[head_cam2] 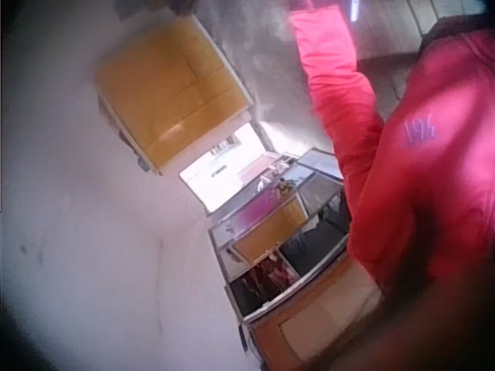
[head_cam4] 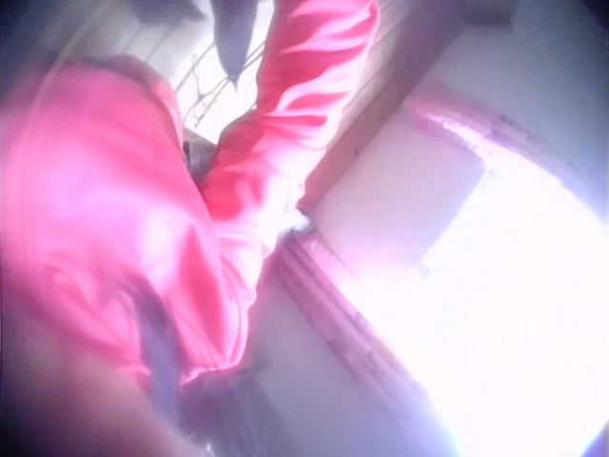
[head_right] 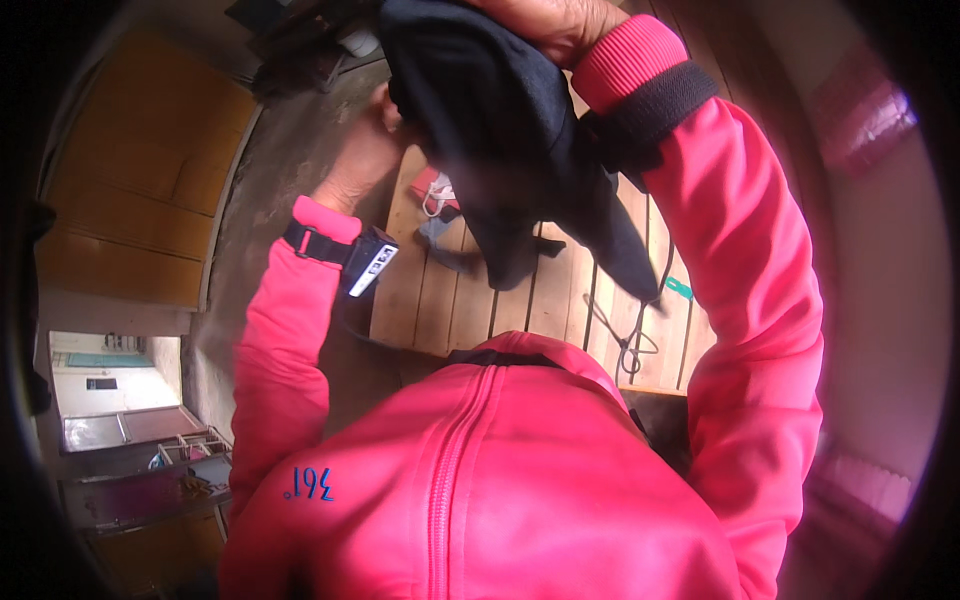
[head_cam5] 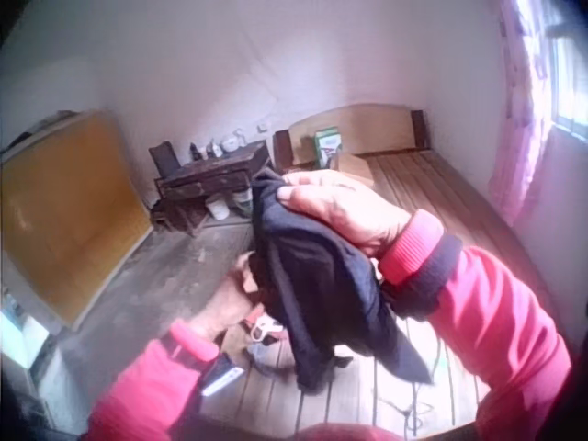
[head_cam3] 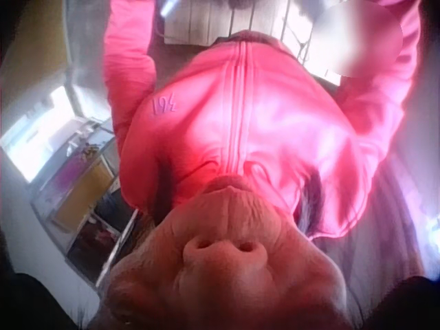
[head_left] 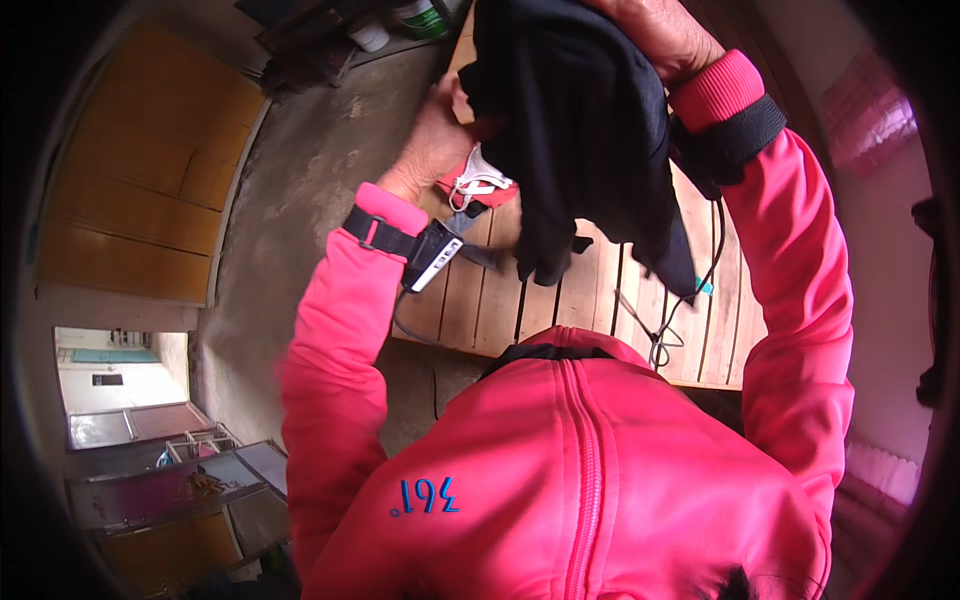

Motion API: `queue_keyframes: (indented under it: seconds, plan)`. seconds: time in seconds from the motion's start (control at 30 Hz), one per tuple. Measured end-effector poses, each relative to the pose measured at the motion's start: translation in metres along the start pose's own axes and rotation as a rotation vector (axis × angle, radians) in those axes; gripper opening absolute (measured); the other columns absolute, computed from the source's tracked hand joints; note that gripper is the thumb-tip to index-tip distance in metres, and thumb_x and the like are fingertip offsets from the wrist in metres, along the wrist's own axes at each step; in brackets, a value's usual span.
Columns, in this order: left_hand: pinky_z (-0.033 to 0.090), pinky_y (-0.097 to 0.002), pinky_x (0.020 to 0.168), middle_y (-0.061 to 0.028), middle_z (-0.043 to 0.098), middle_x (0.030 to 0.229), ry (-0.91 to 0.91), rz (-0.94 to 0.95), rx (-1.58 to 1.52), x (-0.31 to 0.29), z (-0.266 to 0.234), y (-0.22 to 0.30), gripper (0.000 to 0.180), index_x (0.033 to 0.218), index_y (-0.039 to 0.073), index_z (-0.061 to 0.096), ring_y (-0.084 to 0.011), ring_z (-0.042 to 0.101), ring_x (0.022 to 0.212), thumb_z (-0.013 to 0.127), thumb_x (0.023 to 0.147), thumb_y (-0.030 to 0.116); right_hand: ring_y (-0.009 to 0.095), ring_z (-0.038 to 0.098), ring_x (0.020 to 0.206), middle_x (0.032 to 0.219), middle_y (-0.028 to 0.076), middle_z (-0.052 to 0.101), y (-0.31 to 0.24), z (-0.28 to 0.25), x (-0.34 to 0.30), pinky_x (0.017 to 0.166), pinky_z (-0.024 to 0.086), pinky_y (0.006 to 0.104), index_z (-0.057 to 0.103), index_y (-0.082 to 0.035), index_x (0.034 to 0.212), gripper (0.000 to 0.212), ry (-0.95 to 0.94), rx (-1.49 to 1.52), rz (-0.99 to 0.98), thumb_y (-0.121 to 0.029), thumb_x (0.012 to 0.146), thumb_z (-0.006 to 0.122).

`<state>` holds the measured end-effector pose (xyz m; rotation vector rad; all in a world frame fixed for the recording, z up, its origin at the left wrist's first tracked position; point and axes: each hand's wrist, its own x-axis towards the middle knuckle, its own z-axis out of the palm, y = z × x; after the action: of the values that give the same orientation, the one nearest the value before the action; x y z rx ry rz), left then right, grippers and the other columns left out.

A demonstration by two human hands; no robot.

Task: The person folds a dark long-sleeve shirt on a wooden table, then places it in a wardrobe. They also fold a pink cloth and place it in a different wardrobe. The person moves a chair to access the wardrobe and arranges clothes on shelves.

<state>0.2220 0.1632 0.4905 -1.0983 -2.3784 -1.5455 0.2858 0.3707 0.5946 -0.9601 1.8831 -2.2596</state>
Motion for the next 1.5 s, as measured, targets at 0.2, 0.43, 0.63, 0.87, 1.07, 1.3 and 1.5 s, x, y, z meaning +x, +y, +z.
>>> queue_keyframes:
  seconds: [0.2, 0.43, 0.63, 0.87, 1.07, 1.3, 1.5]
  plan:
    - [0.042, -0.0223, 0.073, -0.0029, 0.060, 0.090, -0.397, -0.357, -0.550, -0.014, 0.058, -0.001, 0.032, 0.108, 0.001, 0.053, -0.0096, 0.055, 0.080, 0.059, 0.079, 0.014, 0.006, 0.049, 0.074, 0.081, -0.001, 0.056, -0.013, -0.010, -0.013, 0.069, 0.042, 0.0198, 0.057, -0.002, 0.093, 0.020, 0.057, -0.152, -0.093, -0.019, 0.088, 0.049]
    - [0.046, -0.0272, 0.078, -0.0081, 0.062, 0.093, -0.314, -0.408, -0.912, 0.008, 0.042, 0.005, 0.021, 0.099, -0.003, 0.058, -0.0163, 0.059, 0.083, 0.050, 0.080, 0.005, 0.010, 0.054, 0.083, 0.091, 0.003, 0.060, -0.034, -0.049, -0.059, 0.078, 0.043, 0.0226, 0.058, 0.001, 0.095, 0.022, 0.333, -0.347, -0.225, -0.018, 0.086, 0.051]
    - [0.046, -0.0218, 0.072, -0.0030, 0.062, 0.086, -0.166, -0.332, -0.567, 0.025, -0.052, 0.037, 0.017, 0.094, -0.001, 0.058, -0.0090, 0.057, 0.077, 0.051, 0.085, 0.011, 0.010, 0.054, 0.082, 0.089, 0.003, 0.061, -0.017, -0.081, -0.080, 0.078, 0.043, 0.0229, 0.058, 0.001, 0.101, 0.024, 0.447, -0.304, 0.175, -0.015, 0.088, 0.046]
    - [0.046, -0.0202, 0.067, -0.0019, 0.062, 0.083, -0.137, -0.365, -0.275, 0.038, -0.100, 0.085, 0.017, 0.089, 0.001, 0.060, -0.0074, 0.056, 0.071, 0.054, 0.084, 0.015, 0.009, 0.051, 0.086, 0.095, 0.002, 0.059, 0.031, -0.099, -0.045, 0.080, 0.041, 0.0225, 0.056, 0.000, 0.106, 0.024, 0.410, -0.350, 0.127, -0.015, 0.089, 0.046]
    - [0.046, -0.0205, 0.070, -0.0026, 0.061, 0.086, -0.007, -0.344, -0.089, 0.037, -0.140, 0.103, 0.017, 0.092, 0.000, 0.059, -0.0079, 0.057, 0.076, 0.057, 0.083, 0.015, 0.009, 0.050, 0.086, 0.092, 0.002, 0.058, 0.044, -0.090, 0.002, 0.080, 0.040, 0.0243, 0.056, 0.000, 0.102, 0.024, 0.385, -0.482, 0.006, -0.019, 0.090, 0.047]
    - [0.046, -0.0214, 0.071, -0.0016, 0.061, 0.085, 0.116, -0.420, 0.076, 0.025, -0.172, 0.116, 0.020, 0.093, 0.001, 0.059, -0.0084, 0.056, 0.075, 0.057, 0.083, 0.018, 0.017, 0.054, 0.085, 0.090, 0.010, 0.060, 0.033, -0.067, 0.032, 0.079, 0.042, 0.0289, 0.054, 0.005, 0.101, 0.039, 0.300, -0.835, -0.114, -0.031, 0.086, 0.053]
    - [0.046, -0.0203, 0.068, -0.0011, 0.061, 0.084, 0.139, -0.484, 0.112, 0.015, -0.179, 0.123, 0.019, 0.092, 0.001, 0.059, -0.0073, 0.056, 0.072, 0.055, 0.084, 0.018, 0.027, 0.058, 0.085, 0.088, 0.018, 0.060, 0.014, -0.051, 0.013, 0.074, 0.044, 0.0356, 0.050, 0.002, 0.099, 0.056, -0.075, -1.122, -0.096, -0.041, 0.068, 0.071]
